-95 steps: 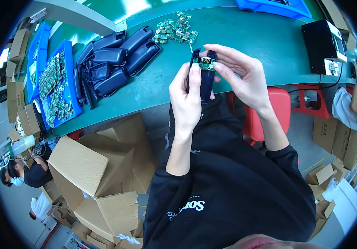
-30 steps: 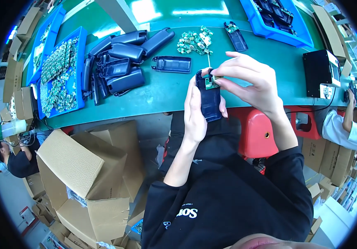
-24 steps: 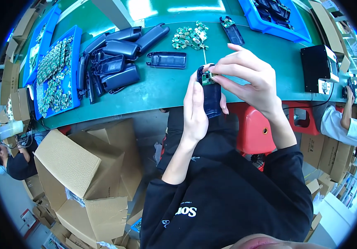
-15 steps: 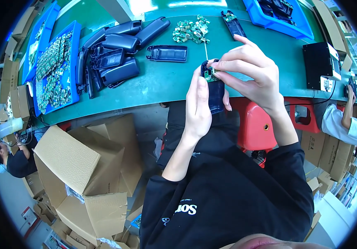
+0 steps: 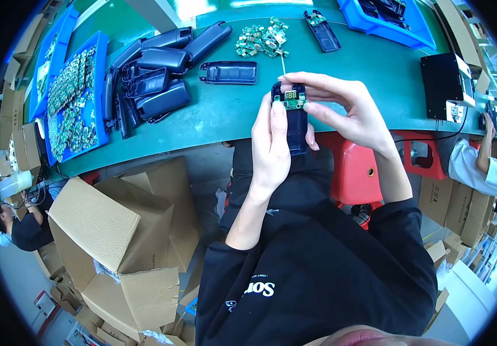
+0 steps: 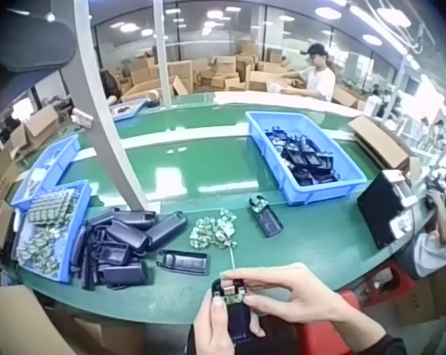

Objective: The person assembles circuit boards into plastic housings by hand, taking the boards from a component tray and inserting them into the housings.

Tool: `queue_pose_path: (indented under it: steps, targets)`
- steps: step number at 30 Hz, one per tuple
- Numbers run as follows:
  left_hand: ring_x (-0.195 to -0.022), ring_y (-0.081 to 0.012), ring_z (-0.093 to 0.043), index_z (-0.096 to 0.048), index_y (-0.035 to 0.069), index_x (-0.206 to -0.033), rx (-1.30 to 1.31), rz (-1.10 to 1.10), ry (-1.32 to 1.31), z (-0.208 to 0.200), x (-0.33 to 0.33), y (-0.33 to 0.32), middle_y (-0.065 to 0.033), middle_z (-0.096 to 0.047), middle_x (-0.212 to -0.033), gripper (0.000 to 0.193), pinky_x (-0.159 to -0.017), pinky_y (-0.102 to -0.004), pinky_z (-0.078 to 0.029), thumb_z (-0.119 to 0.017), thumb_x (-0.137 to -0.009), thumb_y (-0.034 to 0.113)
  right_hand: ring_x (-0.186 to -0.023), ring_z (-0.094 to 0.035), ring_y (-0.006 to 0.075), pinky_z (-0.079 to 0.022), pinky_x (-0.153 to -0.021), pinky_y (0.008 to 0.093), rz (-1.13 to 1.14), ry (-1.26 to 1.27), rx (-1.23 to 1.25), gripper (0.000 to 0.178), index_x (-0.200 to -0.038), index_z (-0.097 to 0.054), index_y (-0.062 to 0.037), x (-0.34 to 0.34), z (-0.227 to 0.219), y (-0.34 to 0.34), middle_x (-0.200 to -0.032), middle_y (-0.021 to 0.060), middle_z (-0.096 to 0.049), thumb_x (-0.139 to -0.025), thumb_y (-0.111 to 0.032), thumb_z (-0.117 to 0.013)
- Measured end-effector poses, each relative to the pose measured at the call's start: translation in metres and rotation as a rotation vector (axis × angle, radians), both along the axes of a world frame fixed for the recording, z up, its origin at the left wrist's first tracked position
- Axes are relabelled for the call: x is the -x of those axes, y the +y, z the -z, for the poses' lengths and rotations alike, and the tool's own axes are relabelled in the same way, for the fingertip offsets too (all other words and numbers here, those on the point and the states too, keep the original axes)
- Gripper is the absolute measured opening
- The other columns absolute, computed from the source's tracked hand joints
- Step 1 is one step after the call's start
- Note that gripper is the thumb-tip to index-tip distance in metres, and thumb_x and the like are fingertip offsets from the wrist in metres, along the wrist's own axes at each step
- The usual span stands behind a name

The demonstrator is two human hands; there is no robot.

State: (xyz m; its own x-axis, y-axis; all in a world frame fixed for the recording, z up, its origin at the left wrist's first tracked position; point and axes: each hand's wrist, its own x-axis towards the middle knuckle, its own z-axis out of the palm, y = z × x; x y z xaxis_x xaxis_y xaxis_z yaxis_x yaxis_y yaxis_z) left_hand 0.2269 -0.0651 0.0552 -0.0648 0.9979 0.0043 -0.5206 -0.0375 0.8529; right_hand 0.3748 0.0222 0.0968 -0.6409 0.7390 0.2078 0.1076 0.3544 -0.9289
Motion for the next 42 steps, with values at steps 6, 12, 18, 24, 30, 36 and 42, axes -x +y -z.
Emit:
queue_pose_path:
  steps: [6,12,18,24,30,36,42]
  targets:
    - [-0.06,-0.0121,-0.06,-0.042,-0.001,-0.131,0.026,0.018,0.009,-0.003,0.0,-0.001,-0.0089,-0.06,-0.077,0.043,-0.059,-0.0268,-0.054,-0.028,-0.111,0.035,-0.118,-0.066,0.0254,-0.051,-0.103,0.0362,-0.003,-0.045,0.085,0.042,-0.133,-0.061,-0.0002,-0.001,0.001,-0.007,-0.126,0.0149,-0.068,-0.091,0.005,-0.063]
    - [-0.061,-0.0132,-0.06,-0.042,-0.001,-0.131,0.018,0.078,0.066,-0.002,0.003,-0.002,-0.0089,-0.059,-0.077,0.044,-0.06,-0.0275,-0.055,-0.028,-0.111,0.036,-0.116,-0.067,0.0253,-0.052,-0.102,0.0362,0.036,-0.035,0.075,0.043,-0.133,-0.062,-0.0004,-0.004,0.003,-0.013,-0.124,0.0151,-0.069,-0.09,0.006,-0.064]
    - [-0.062,-0.0132,-0.06,-0.041,-0.001,-0.131,0.036,0.114,-0.032,-0.003,0.0,-0.002,-0.009,-0.059,-0.076,0.044,-0.061,-0.0278,-0.055,-0.028,-0.111,0.036,-0.116,-0.067,0.0246,-0.052,-0.102,0.037,0.043,-0.012,0.072,0.042,-0.132,-0.062,-0.0001,-0.007,0.004,-0.015,-0.124,0.0149,-0.069,-0.091,0.006,-0.064]
    - [-0.062,-0.0127,-0.06,-0.042,-0.001,-0.131,0.035,0.095,0.047,0.005,-0.001,0.002,-0.009,-0.059,-0.077,0.043,-0.06,-0.0273,-0.054,-0.029,-0.111,0.035,-0.116,-0.067,0.0241,-0.052,-0.103,0.0375,0.083,-0.017,0.194,0.04,-0.131,-0.062,0.0008,-0.007,0.005,-0.016,-0.124,0.0146,-0.069,-0.091,0.005,-0.064]
    - [-0.061,-0.0124,-0.059,-0.044,-0.001,-0.13,0.064,0.095,0.072,0.004,-0.001,0.003,-0.0083,-0.058,-0.078,0.042,-0.06,-0.0268,-0.054,-0.03,-0.111,0.034,-0.118,-0.066,0.024,-0.05,-0.106,0.0379,0.092,0.029,0.289,0.039,-0.132,-0.06,0.0016,-0.009,0.007,-0.018,-0.126,0.0151,-0.068,-0.094,0.004,-0.062]
    - [-0.061,-0.0123,-0.06,-0.045,-0.001,-0.129,0.09,0.062,0.071,0.0,-0.006,0.005,-0.008,-0.059,-0.079,0.042,-0.059,-0.026,-0.053,-0.031,-0.111,0.034,-0.1,-0.071,0.02,-0.059,-0.087,0.0322,0.047,0.105,0.306,0.041,-0.136,-0.055,0.0017,-0.008,0.008,-0.02,-0.13,0.0151,-0.064,-0.096,0.002,-0.06]
    - [-0.063,-0.0127,-0.061,-0.046,0.0,-0.128,0.055,0.145,-0.092,0.01,-0.007,0.006,-0.0083,-0.06,-0.081,0.043,-0.059,-0.026,-0.054,-0.028,-0.112,0.035,-0.072,-0.071,0.0129,-0.058,-0.055,0.0227,0.067,0.076,0.472,0.041,-0.139,-0.051,0.0023,-0.007,0.01,-0.018,-0.132,0.0147,-0.063,-0.098,0.001,-0.056]
